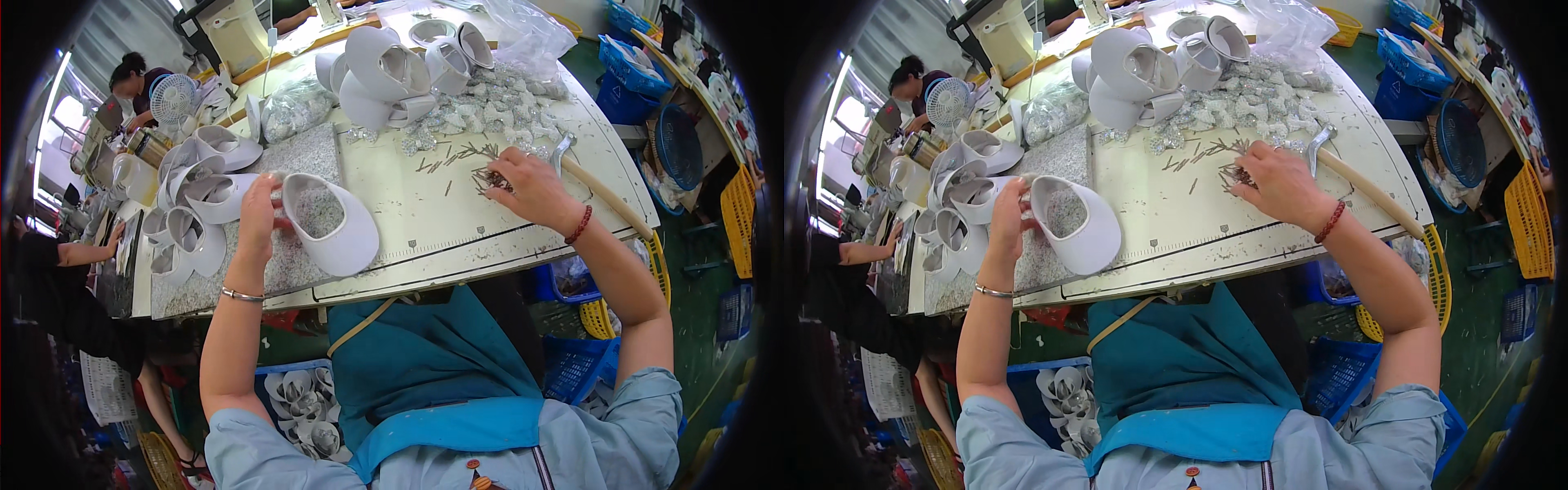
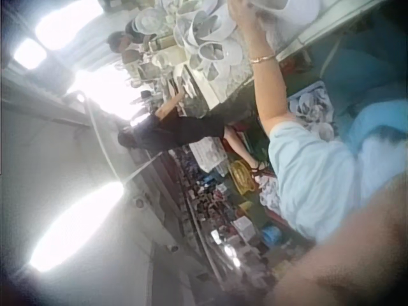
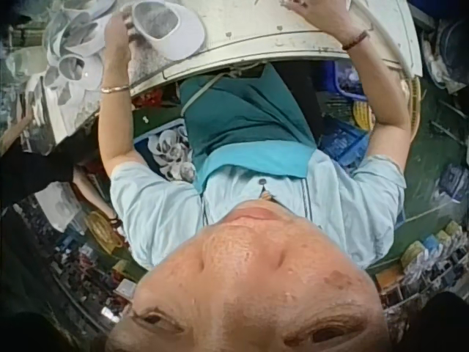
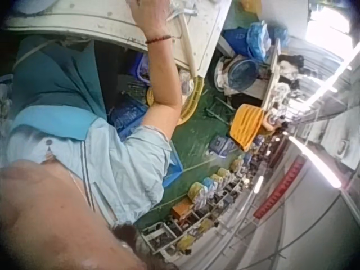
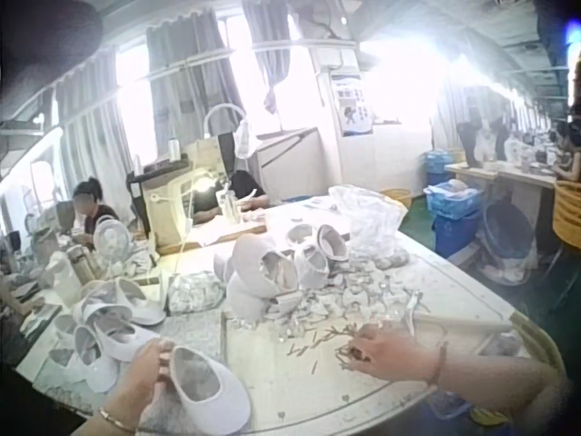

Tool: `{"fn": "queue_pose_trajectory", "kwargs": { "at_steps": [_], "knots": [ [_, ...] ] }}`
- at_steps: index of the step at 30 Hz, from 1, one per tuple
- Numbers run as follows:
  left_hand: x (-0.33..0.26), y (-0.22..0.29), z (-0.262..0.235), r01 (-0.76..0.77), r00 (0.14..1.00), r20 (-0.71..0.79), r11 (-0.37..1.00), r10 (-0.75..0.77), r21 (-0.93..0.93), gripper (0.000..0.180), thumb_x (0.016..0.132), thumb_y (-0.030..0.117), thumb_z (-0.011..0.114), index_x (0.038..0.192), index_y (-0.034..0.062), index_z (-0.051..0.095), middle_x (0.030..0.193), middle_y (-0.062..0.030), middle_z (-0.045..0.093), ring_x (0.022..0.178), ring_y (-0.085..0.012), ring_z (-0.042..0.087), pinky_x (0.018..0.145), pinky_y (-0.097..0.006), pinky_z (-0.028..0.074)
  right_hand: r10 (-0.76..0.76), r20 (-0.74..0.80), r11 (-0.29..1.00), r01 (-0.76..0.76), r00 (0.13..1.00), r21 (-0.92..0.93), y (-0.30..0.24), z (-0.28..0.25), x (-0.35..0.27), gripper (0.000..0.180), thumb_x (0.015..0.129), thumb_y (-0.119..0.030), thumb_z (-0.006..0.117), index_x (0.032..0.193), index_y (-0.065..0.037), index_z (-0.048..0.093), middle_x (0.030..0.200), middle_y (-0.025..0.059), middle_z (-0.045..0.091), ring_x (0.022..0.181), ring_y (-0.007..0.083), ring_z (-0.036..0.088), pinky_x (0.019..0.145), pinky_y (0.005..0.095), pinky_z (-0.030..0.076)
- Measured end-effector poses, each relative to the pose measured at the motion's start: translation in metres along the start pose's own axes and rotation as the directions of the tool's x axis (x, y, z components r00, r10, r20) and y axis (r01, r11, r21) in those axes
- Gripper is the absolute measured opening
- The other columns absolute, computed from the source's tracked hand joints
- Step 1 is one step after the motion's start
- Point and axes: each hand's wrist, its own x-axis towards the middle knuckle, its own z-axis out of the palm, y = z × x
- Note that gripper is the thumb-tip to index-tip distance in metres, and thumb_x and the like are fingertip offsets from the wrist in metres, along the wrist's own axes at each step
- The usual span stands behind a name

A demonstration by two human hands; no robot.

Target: The person attaches decorative rhinestones to shoe uppers by hand and hammers the assembled pieces flat with a hammer.

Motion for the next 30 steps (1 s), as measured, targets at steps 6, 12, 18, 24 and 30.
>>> {"fn": "queue_pose_trajectory", "kwargs": {
  "at_steps": [6,12,18,24,30],
  "knots": [
    [-0.029,0.026,0.044,-0.719,0.567,0.107,0.427,0.817,0.548,0.025,0.085,0.018,0.059,0.105,0.0031,0.064,0.117,-0.0153,0.061,0.11,-0.0331,0.056,0.096,-0.041,0.043,0.065,0.061,0.987,-0.073,0.996,0.141,0.006,0.013,0.0,0.015,0.089,-0.021,0.061,0.092,-0.007,0.066,0.092,0.0078,0.059,0.087,0.0287,0.061,0.077,0.0393,0.048],
    [-0.024,0.05,0.139,-0.787,0.605,0.545,0.331,0.581,0.52,0.021,0.084,0.018,0.062,0.1,0.0044,0.063,0.11,-0.011,0.063,0.097,-0.031,0.063,0.084,-0.041,0.05,0.088,-0.083,0.977,-0.07,0.993,0.2,0.005,0.017,-0.003,0.011,0.089,-0.017,0.061,0.086,-0.007,0.065,0.085,0.0085,0.058,0.081,0.0296,0.061,0.071,0.0402,0.048],
    [0.019,0.036,0.184,-0.658,0.739,0.592,0.155,0.322,0.737,0.019,0.081,0.016,0.061,0.095,0.0049,0.068,0.102,-0.0144,0.066,0.092,-0.0317,0.066,0.079,-0.041,0.053,0.07,-0.164,0.991,-0.049,0.984,0.128,0.009,0.024,-0.003,0.009,0.088,-0.015,0.061,0.087,-0.007,0.063,0.083,0.0088,0.058,0.077,0.0293,0.062,0.068,0.0398,0.049],
    [0.034,0.024,0.188,-0.592,0.797,0.517,0.234,0.313,0.771,0.023,0.078,0.018,0.061,0.095,0.0036,0.067,0.104,-0.016,0.064,0.097,-0.034,0.065,0.083,-0.043,0.052,0.003,-0.182,0.999,0.004,0.983,0.039,0.009,0.022,-0.002,0.005,0.087,-0.014,0.061,0.085,-0.009,0.062,0.077,0.0081,0.058,0.073,0.0276,0.062,0.063,0.0397,0.049],
    [0.023,0.023,0.188,-0.62,0.779,0.445,0.43,0.443,0.657,0.018,0.078,0.016,0.06,0.089,0.0022,0.063,0.103,-0.0187,0.061,0.095,-0.035,0.062,0.083,-0.044,0.05,-0.038,-0.184,0.999,0.033,0.982,-0.034,0.005,0.017,-0.009,0.005,0.087,-0.012,0.063,0.087,-0.007,0.061,0.076,0.0081,0.061,0.068,0.0269,0.063,0.06,0.0379,0.049]
  ]
}}
